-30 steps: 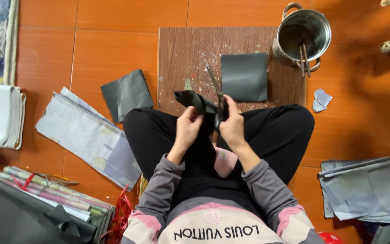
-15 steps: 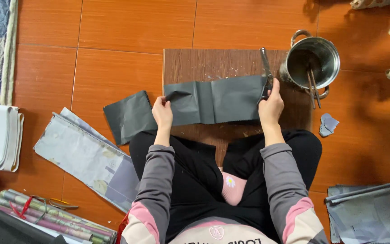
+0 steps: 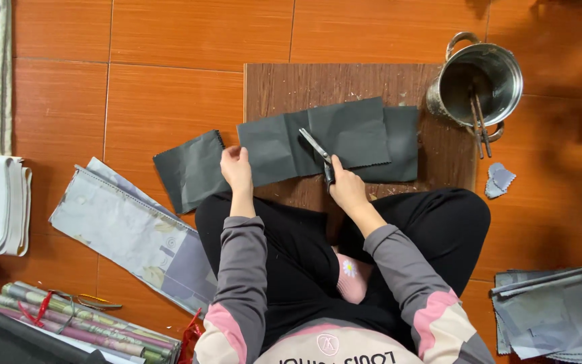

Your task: Folding and cutting sheets of paper into strips using scissors

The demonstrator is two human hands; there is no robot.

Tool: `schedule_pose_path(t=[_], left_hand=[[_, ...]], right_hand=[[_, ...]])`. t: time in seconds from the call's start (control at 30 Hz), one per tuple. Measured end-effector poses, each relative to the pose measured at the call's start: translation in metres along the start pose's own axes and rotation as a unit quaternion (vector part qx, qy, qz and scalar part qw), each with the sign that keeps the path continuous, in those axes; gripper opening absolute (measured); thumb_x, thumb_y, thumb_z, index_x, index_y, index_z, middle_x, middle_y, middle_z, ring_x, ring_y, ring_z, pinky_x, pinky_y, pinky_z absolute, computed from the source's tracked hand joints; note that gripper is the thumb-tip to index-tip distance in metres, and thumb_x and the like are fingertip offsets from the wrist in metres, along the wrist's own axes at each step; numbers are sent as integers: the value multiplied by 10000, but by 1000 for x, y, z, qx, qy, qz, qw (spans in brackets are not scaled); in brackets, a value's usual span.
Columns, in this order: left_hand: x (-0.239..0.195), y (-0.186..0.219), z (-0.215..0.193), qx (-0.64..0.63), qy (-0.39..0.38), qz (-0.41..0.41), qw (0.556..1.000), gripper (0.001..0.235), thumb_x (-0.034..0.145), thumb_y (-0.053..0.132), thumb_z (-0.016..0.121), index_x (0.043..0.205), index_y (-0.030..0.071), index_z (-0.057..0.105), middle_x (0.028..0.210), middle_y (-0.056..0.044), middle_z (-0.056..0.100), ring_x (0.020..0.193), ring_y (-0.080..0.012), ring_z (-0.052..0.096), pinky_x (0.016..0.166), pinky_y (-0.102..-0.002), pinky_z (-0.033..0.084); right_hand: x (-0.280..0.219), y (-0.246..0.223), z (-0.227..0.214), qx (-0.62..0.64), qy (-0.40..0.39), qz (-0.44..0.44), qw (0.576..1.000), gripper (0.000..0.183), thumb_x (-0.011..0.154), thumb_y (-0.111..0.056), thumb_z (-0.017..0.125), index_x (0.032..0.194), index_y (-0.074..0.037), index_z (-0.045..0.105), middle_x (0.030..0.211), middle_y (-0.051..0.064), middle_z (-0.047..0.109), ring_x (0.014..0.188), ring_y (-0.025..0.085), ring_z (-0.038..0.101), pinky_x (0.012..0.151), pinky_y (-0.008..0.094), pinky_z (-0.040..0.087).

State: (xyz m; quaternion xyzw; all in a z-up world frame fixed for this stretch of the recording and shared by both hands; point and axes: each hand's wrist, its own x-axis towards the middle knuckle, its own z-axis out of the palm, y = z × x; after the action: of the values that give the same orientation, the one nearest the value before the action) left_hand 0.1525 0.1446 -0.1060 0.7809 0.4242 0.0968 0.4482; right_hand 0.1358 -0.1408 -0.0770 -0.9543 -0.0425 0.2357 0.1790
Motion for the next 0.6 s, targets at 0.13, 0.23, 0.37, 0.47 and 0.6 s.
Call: schedule_pose_path(t=[0.13,0.23,0.37,0.47,0.6], left_hand=[[-109,144,-65,-226,-179,-195,937,794,924,428,669,1469,-43,333,1499,-313,321,1435,-444,234,1153,-587,189],[-138,108,-31,-399,-160,-266,863,846,939,346,677,1547,57,165,1561,-303,133,1458,-432,105,1145,-616,121],[-164,39,42,-400,-159,-240,870,1099,745,112,875,1495,-115,105,1485,-352,230,1400,-386,308,1167,-462,278],[-156,26,63,-256,-143,-225,929,993,727,233,890,1436,-114,287,1453,-331,325,1400,-390,321,1169,-476,277],[-144,36,70,-245,-17,-187,951,400,697,211,871,825,-18,568,798,-47,448,832,-174,454,798,-314,414]], right_hand=[[-4,-10,-5,4,-21,9,1000,747,823,-149,511,1529,-153,266,926,225,708,848,429,700,738,522,559],[-2,-11,1,14,-10,-12,1000,771,788,-91,527,1514,-55,271,848,280,690,765,446,698,642,517,562],[-11,-21,-15,32,-32,-31,998,765,801,-55,545,1495,52,240,853,332,670,763,453,690,624,523,564],[-7,-16,-21,113,-54,-17,992,753,816,-68,533,1502,36,243,936,365,654,860,478,680,682,546,563],[-47,-45,-80,312,-54,73,946,651,721,-306,810,1317,-158,596,1131,129,696,1077,278,657,884,386,559]])
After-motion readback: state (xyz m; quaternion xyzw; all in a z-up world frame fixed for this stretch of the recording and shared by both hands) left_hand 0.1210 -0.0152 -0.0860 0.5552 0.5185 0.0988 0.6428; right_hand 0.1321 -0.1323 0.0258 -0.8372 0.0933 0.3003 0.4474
